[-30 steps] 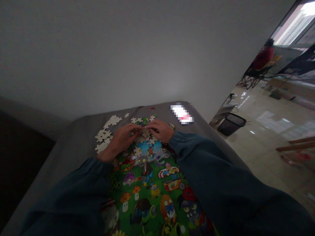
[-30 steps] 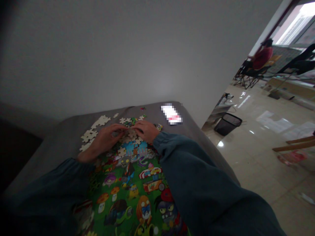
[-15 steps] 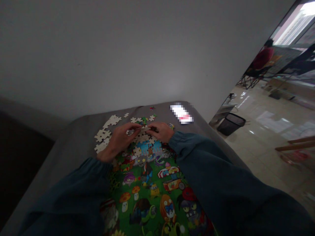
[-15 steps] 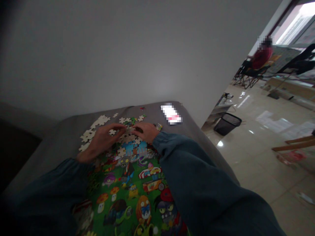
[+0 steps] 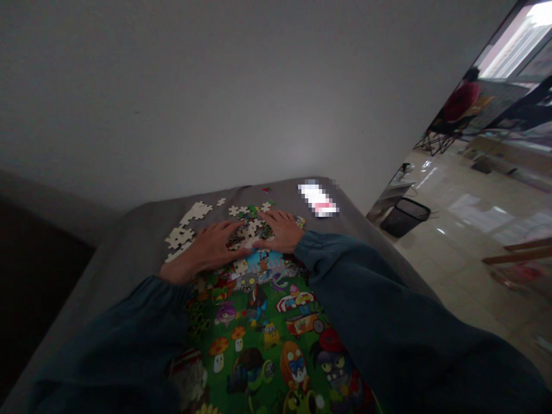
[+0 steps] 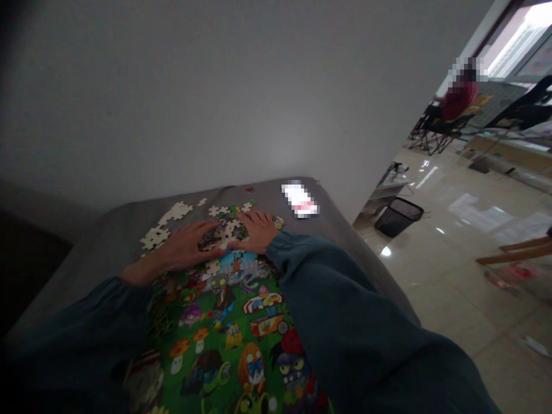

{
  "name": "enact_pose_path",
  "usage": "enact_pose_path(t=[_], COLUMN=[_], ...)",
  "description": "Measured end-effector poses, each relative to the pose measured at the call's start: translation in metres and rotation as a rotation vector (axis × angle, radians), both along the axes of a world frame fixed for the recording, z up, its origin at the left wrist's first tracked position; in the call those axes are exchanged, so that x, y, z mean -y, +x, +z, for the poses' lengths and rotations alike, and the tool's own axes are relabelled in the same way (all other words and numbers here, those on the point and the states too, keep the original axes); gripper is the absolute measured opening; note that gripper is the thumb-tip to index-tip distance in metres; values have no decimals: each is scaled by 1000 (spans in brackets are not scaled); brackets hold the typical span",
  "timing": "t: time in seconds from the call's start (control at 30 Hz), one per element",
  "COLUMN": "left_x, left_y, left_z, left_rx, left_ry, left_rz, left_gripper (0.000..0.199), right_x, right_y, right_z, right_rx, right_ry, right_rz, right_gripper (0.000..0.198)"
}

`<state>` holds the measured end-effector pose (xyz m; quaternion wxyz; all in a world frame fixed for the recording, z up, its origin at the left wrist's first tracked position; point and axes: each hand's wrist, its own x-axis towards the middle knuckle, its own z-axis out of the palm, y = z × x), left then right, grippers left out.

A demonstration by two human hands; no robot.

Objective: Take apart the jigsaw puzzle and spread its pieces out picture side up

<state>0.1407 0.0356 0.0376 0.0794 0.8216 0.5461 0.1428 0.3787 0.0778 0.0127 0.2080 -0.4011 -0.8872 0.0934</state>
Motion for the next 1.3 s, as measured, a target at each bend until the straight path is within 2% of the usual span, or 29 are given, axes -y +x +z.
enact_pose_path(t=[0.07,0.23,0.4,0.53,0.7,0.9,1.1,1.3], left_x=[1,-5,-10,-9,-7,-9,-11,-14], left_y=[3,7,4,2,-4,-9,-14,-21], left_z=[-5,-11,-15,-14,-3,10,20,15], left_rx=[-21,30,139,219,282,366,394,245], left_ry=[-26,-55,-68,-78,-50,49,137,36], left_rz=[-4,-53,-77,-101,-107,-39,45,-40], left_gripper=[83,74,71,64,51,36,39,53], right_x=[0,-5,-6,-5,-7,-13,-17,-13], right_y=[-1,-3,-3,-2,0,4,14,23], right_z=[-1,-3,-2,-2,1,4,6,13], right_rx=[31,-28,-101,-142,-198,-253,-302,-113], right_ry=[-34,-64,-93,-81,1,49,21,-21], right_rz=[28,189,253,241,230,165,111,-49], right_gripper=[85,64,61,56,39,35,40,47])
